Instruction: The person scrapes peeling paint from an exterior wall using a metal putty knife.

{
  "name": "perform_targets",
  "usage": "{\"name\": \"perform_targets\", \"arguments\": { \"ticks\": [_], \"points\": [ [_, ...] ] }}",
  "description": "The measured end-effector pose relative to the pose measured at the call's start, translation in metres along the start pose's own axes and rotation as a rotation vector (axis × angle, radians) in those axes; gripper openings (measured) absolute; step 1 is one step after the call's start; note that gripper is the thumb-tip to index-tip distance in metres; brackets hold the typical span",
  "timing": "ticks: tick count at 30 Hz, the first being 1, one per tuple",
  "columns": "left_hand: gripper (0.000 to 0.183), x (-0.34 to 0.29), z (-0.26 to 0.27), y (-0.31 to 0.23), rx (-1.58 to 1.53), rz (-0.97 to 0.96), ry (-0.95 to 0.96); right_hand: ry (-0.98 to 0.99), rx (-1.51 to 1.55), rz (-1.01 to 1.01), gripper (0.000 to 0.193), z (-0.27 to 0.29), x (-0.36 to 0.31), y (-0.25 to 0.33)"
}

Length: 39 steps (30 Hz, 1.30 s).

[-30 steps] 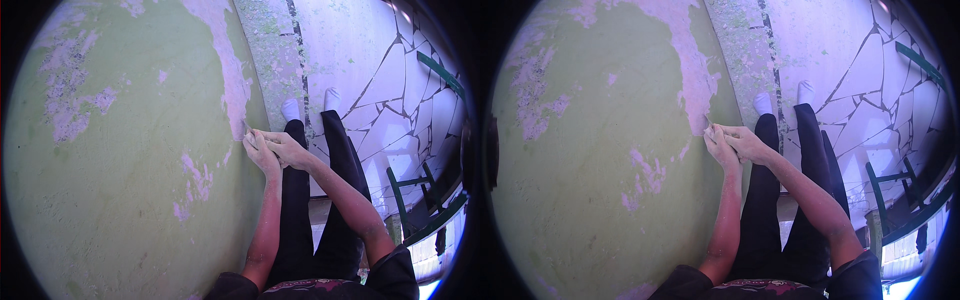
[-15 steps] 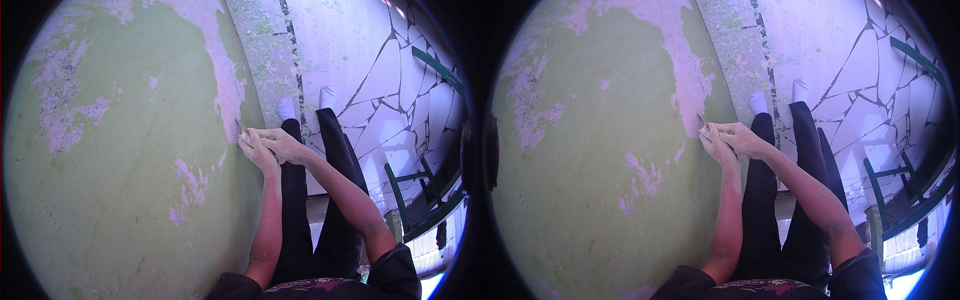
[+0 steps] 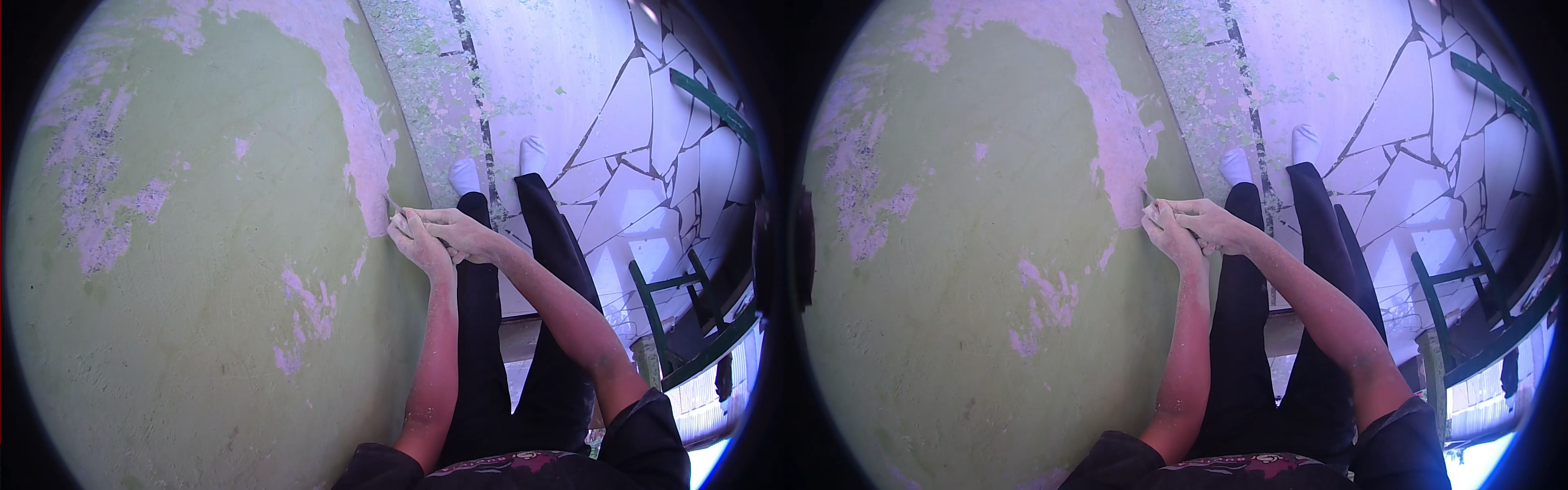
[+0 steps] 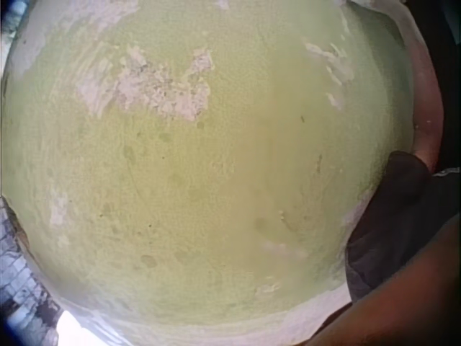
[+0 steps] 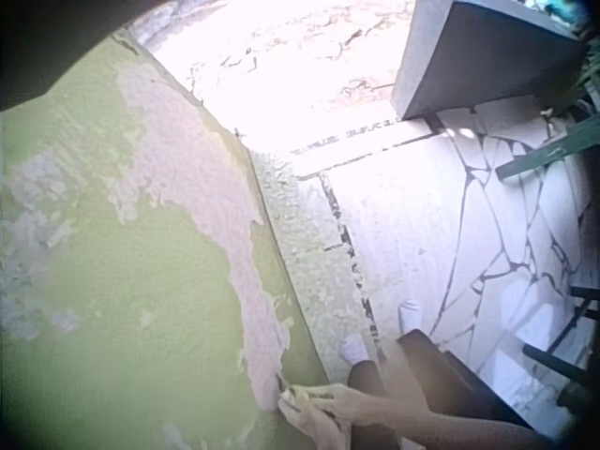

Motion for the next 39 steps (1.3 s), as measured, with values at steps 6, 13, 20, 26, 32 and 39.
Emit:
{"name": "perform_targets", "arguments": {
  "ticks": [6, 13, 20, 26, 32, 39],
  "points": [
    [0.028, 0.015, -0.006, 0.011, -0.015, 0.060, 0.030, -0.049, -0.070, 0.109, 0.043, 0.005, 0.024, 0.007],
    [0.023, -0.009, -0.002, -0.003, -0.042, 0.041, -0.065, 0.053, -0.028, -0.082, 0.043, -0.001, -0.005, 0.004],
    [0.034, 0.011, -0.019, 0.007, -0.022, 0.071, 0.019, 0.019, -0.047, -0.010, 0.047, 0.012, 0.017, 0.007],
    [0.033, 0.000, -0.008, 0.002, 0.013, 0.003, -0.036, 0.049, -0.024, -0.048, 0.046, 0.010, 0.006, 0.004],
    [0.025, 0.002, -0.017, -0.004, -0.050, 0.040, -0.036, 0.081, -0.009, -0.037, 0.045, 0.010, 0.007, 0.008],
    [0.021, 0.005, -0.021, -0.003, -0.069, 0.029, -0.030, 0.036, -0.074, 0.027, 0.046, 0.015, 0.015, 0.016]
  ]
}}
Point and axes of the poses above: each hand's wrist, its own x-axis towards the middle knuckle, its own z-axis out of the back of the hand, y = z × x, the point moved 8 cm from there along x, towards the middle knuckle, and after that the axes turned 12 degrees about -x, right-handed, at the moved point
